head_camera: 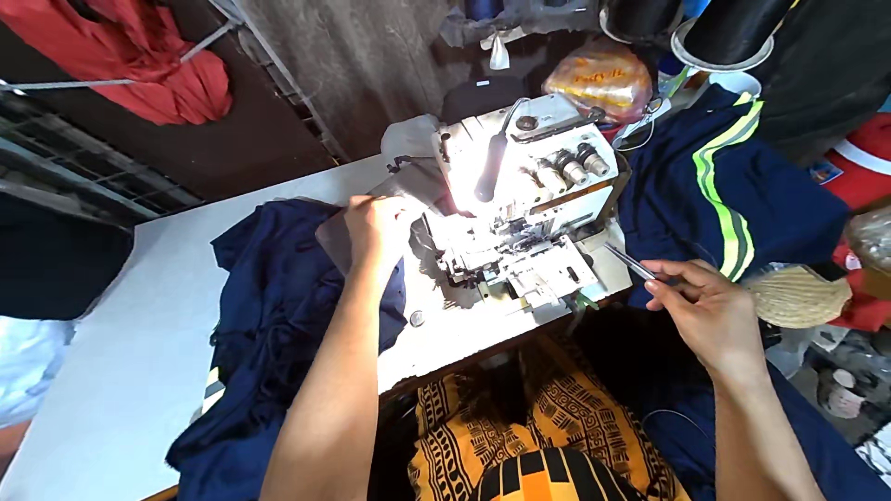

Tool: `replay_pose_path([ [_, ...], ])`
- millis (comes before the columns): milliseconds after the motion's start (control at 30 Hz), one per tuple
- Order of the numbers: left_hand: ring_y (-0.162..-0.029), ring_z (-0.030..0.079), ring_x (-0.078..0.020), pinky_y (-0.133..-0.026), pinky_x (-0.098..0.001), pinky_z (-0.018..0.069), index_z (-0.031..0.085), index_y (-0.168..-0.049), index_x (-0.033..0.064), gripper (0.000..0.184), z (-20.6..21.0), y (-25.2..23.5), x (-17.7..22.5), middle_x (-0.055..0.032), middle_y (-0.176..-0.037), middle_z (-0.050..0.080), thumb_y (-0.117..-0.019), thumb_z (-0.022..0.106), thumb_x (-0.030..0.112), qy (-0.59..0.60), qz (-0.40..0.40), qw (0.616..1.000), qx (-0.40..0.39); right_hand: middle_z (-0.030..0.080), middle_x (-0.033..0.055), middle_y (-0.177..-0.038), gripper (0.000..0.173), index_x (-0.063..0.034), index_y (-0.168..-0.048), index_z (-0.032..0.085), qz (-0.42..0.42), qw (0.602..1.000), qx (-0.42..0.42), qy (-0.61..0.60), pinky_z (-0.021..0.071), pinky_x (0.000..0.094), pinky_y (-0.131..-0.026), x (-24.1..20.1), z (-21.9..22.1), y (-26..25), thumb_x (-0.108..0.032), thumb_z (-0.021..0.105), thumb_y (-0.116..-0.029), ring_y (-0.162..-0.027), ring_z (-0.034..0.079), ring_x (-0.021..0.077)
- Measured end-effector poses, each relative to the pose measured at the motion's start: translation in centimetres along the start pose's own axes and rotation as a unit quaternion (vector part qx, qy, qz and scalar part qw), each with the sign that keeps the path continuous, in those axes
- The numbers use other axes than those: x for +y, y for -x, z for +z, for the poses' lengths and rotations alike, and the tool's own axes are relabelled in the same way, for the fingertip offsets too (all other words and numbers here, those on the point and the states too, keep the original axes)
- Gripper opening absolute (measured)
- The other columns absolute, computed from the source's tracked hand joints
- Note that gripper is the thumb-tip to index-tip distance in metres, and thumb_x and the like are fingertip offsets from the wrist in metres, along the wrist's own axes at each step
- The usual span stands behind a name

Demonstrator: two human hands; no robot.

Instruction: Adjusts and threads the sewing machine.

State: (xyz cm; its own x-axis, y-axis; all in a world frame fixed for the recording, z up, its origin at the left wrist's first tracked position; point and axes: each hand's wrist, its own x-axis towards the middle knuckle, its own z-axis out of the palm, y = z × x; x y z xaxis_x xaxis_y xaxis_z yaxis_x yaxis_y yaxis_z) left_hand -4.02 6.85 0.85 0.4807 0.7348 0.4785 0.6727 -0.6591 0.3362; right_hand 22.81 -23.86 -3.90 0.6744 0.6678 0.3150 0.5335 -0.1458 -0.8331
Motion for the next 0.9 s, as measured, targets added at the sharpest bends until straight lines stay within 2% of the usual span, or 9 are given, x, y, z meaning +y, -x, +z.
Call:
replay_pose_path([
  [167,-0.109,0.066,-0.0473,-0.102,-0.0687,0.0413,0.073,-0.110,-0.0056,0.021,-3.6,-0.5,-4.1,-0.0286,-0.108,0.071,-0.1011,0.061,0.009,0.019,-0.091,0.994,-0.058,0.067,0.0112,-0.107,0.022,-0.0026,-0.112,0.074,0.017,1.000,0.006,0.014,0.0591,0.0208,-0.064,0.6,0.3,0.0,-0.006,0.066,-0.0919,-0.073,0.068,0.0077],
  [233,-0.097,0.068,-0.0286,-0.093,-0.0510,0.0533,0.065,-0.115,-0.0063,0.021,-5.3,0.4,-4.9,-0.0195,-0.104,0.069,-0.1046,0.055,0.009,0.158,-0.158,0.972,-0.077,0.068,0.0128,-0.107,0.020,-0.0020,-0.113,0.072,0.021,0.999,0.001,0.040,0.0596,0.0271,-0.072,1.1,0.6,-0.1,-0.006,0.063,-0.0947,-0.079,0.069,0.0127],
  [333,-0.061,0.061,0.0005,-0.058,-0.0176,0.0570,0.062,-0.101,0.0203,0.019,-8.5,3.5,-4.3,0.0100,-0.076,0.061,-0.1073,0.045,0.016,0.462,-0.188,0.855,-0.143,0.069,0.0172,-0.106,0.021,0.0029,-0.116,0.066,-0.029,0.997,-0.021,0.061,0.0592,0.0373,-0.079,1.7,1.5,0.2,-0.005,0.057,-0.0980,-0.088,0.069,0.0210],
  [400,-0.042,0.044,0.0048,-0.038,-0.0092,0.0380,0.062,-0.084,0.0202,0.028,-10.7,5.9,-3.5,0.0106,-0.062,0.052,-0.1032,0.046,0.007,0.528,-0.215,0.787,-0.236,0.066,0.0180,-0.104,0.025,0.0057,-0.117,0.060,-0.083,0.994,-0.048,0.054,0.0585,0.0359,-0.075,2.0,2.8,0.9,-0.006,0.054,-0.0959,-0.086,0.067,0.0205],
  [433,-0.049,0.048,0.0061,-0.043,-0.0085,0.0402,0.067,-0.093,0.0237,0.029,-11.9,6.2,-6.0,0.0127,-0.068,0.057,-0.1021,0.045,0.007,0.547,-0.172,0.727,-0.378,0.064,0.0190,-0.105,0.027,0.0061,-0.117,0.059,-0.102,0.992,-0.060,0.051,0.0577,0.0354,-0.075,2.0,3.7,1.4,-0.005,0.056,-0.0921,-0.087,0.066,0.0212],
  [567,-0.044,0.035,0.0080,-0.041,-0.0076,0.0300,0.067,-0.096,0.0262,0.018,-15.6,7.6,-6.2,0.0135,-0.064,0.052,-0.1012,0.053,0.016,0.408,-0.188,0.833,-0.322,0.059,0.0270,-0.120,0.067,0.0029,-0.130,0.058,-0.118,0.986,-0.023,0.115,0.0555,0.0482,-0.080,2.5,7.9,2.5,-0.036,0.078,-0.0792,-0.099,0.062,0.0364],
  [700,-0.070,0.054,-0.0159,-0.067,-0.0373,0.0471,0.065,-0.104,-0.0037,0.009,-14.0,4.4,-6.8,-0.0101,-0.083,0.061,-0.1013,0.059,0.002,0.067,-0.146,0.976,-0.149,0.057,0.0300,-0.120,0.086,0.0005,-0.129,0.061,-0.092,0.976,0.116,0.157,0.0532,0.0513,-0.081,2.3,11.4,1.5,-0.046,0.082,-0.0597,-0.100,0.061,0.0424],
  [767,-0.098,0.066,-0.0405,-0.085,-0.0647,0.0504,0.068,-0.108,-0.0035,0.016,-10.6,2.9,-10.4,-0.0240,-0.105,0.068,-0.1018,0.062,0.009,0.004,-0.082,0.991,-0.109,0.054,0.0299,-0.120,0.085,0.0011,-0.123,0.061,-0.091,0.973,0.171,0.130,0.0513,0.0480,-0.084,1.9,12.4,1.0,-0.043,0.083,-0.0540,-0.103,0.057,0.0411],
  [900,-0.117,0.060,-0.0448,-0.099,-0.0701,0.0414,0.065,-0.117,-0.0010,0.023,-5.7,1.1,-10.3,-0.0275,-0.119,0.065,-0.1072,0.053,0.016,0.040,-0.192,0.974,-0.110,0.054,0.0327,-0.117,0.081,0.0050,-0.113,0.055,-0.113,0.951,0.265,0.111,0.0441,0.0526,-0.096,0.5,14.6,-1.7,-0.045,0.080,-0.0544,-0.110,0.053,0.0473],
])
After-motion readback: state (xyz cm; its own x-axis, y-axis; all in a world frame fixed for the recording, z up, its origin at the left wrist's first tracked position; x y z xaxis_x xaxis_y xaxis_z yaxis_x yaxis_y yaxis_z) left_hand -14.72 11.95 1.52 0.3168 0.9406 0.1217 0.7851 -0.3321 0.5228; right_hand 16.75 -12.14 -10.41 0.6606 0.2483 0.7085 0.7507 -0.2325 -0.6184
